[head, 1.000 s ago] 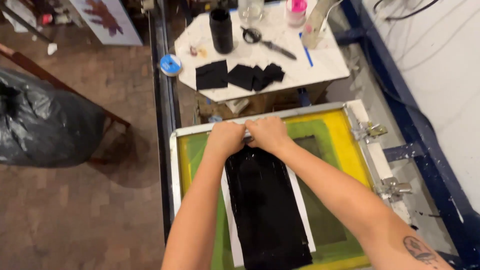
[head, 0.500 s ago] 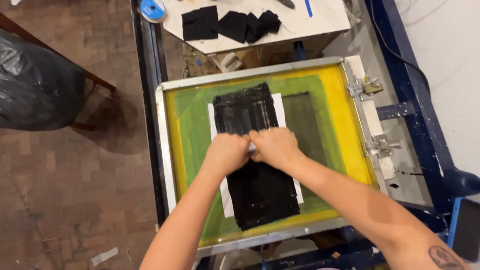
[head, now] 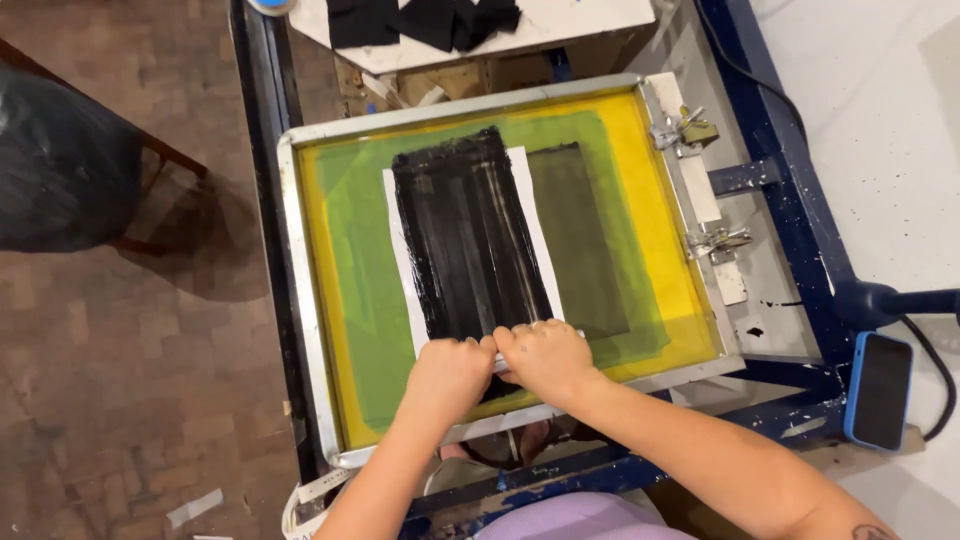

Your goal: The person is screen printing black ink onto white fabric strips using a manual screen printing press and a squeegee.

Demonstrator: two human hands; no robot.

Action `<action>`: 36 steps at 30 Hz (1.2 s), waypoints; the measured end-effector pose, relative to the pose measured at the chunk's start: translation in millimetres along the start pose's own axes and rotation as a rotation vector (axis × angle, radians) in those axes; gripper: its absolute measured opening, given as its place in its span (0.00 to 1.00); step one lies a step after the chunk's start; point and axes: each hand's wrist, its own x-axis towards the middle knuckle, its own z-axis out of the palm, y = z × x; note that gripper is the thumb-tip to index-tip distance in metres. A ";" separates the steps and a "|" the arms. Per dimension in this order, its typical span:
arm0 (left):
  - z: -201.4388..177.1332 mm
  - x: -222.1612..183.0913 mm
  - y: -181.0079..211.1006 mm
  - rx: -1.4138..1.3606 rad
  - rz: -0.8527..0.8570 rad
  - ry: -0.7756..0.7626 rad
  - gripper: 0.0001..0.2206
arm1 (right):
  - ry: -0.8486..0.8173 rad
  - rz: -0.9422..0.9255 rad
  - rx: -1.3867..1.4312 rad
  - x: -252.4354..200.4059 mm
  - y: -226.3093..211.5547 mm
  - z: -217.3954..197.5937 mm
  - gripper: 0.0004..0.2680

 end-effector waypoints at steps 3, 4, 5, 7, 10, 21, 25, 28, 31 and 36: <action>-12.4 10.6 -7.6 0.013 -0.026 0.013 0.01 | 0.003 -0.006 0.028 13.1 9.2 -12.5 0.21; -16.7 12.4 -7.8 -0.004 -0.044 0.001 0.01 | -0.027 -0.008 0.060 15.0 11.0 -16.3 0.21; -22.5 31.1 -25.0 0.003 -0.040 0.006 0.01 | -0.018 -0.005 0.057 34.0 23.2 -28.6 0.21; -34.4 58.6 -54.1 -0.024 -0.091 0.044 0.03 | 0.053 0.022 0.052 66.8 40.8 -52.4 0.20; -16.5 103.6 -103.0 0.107 -0.122 0.093 0.04 | 0.160 0.035 -0.060 125.1 76.2 -33.6 0.19; -16.5 166.8 -163.6 -0.067 -0.209 -0.197 0.18 | 0.080 0.088 0.007 194.0 114.4 -20.2 0.19; -22.7 151.4 -150.1 -0.074 -0.134 -0.212 0.18 | 0.050 0.091 0.033 176.6 103.3 -23.8 0.19; -18.8 120.9 -120.4 -0.098 -0.108 -0.201 0.15 | -0.008 0.086 0.033 141.2 79.3 -21.6 0.19; -4.5 77.0 -84.8 -0.087 -0.074 -0.126 0.12 | 0.007 0.055 0.021 97.1 50.7 -16.2 0.17; 15.6 29.8 -43.3 -0.049 -0.042 -0.035 0.07 | 0.011 0.029 0.007 45.8 22.0 8.0 0.18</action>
